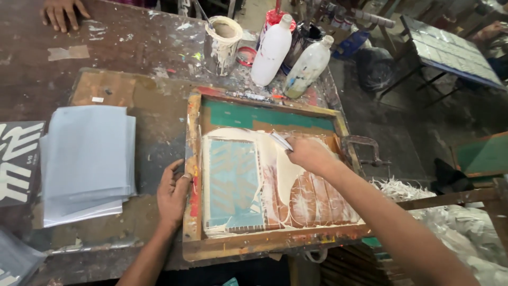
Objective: The person performs screen printing on a stack of light blue fabric pieces. They use a squeegee to pull white ink across a screen frame, then lift the screen to reveal the printed design. The person periodically adds more ink to the screen and wipes the squeegee with a cloth.
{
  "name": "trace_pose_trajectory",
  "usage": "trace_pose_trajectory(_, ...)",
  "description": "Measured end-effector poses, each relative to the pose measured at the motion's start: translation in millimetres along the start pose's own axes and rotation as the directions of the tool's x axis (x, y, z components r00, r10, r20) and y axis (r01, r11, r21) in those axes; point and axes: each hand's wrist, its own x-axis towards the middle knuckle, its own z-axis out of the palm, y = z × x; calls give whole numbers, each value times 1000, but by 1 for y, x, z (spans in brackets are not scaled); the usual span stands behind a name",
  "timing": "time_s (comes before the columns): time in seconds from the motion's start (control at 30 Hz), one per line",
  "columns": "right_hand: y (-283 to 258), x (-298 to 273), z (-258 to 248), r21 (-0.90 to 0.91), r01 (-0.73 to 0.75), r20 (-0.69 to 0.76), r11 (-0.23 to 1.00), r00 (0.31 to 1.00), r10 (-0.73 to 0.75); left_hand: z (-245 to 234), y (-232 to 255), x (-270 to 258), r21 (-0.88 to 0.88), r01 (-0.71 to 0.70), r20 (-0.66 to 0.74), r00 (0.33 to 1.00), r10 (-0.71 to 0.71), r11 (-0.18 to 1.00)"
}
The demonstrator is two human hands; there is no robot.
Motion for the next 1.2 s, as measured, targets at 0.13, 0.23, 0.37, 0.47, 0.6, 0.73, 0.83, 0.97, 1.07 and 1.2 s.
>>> trace_pose_trajectory(0.13, -10, 1, 1, -12, 147, -41, 989, 988, -147, 3, 3, 1, -7, 4, -6, 1000, -4, 1000)
trace_pose_trajectory(0.23, -13, -9, -2, -9, 182, 87, 983, 980, -180, 0, 4, -1, -16, -7, 6, 1000, 7, 1000)
trace_pose_trajectory(0.37, -17, -47, -3, -99, 336, 150, 937, 935, -320, -2, -5, 2, -25, -9, 17, 1000, 9, 1000)
trace_pose_trajectory(0.47, -14, -78, -2, -93, 451, 229, 887, 877, -422, 0, -1, 1, -47, -18, 30, 999, 20, 999)
trace_pose_trajectory(0.6, 9, -74, -3, -132, 601, 194, 788, 796, -574, 0, 1, 2, -48, -11, 27, 1000, 12, 999)
trace_pose_trajectory(0.73, 22, -42, -5, -219, 490, 14, 844, 866, -500, 1, 4, 0, -26, 4, 13, 1000, -4, 1000)
trace_pose_trajectory(0.83, 39, -31, 7, -113, 339, -27, 934, 939, -344, 3, 11, 1, -40, 24, 16, 1000, -24, 999)
trace_pose_trajectory(0.97, 71, -72, 53, -18, 177, 54, 984, 983, -176, 7, -11, 2, -22, -155, -33, 987, 154, 988)
trace_pose_trajectory(1.07, 87, -84, 82, -34, 32, 134, 999, 991, -27, -2, -13, 5, 2, -81, -96, 992, 81, 997)
trace_pose_trajectory(1.2, 78, -65, 97, 637, -534, 304, 556, 837, 455, 1, 14, 4, 188, -106, -69, 990, 120, 976)
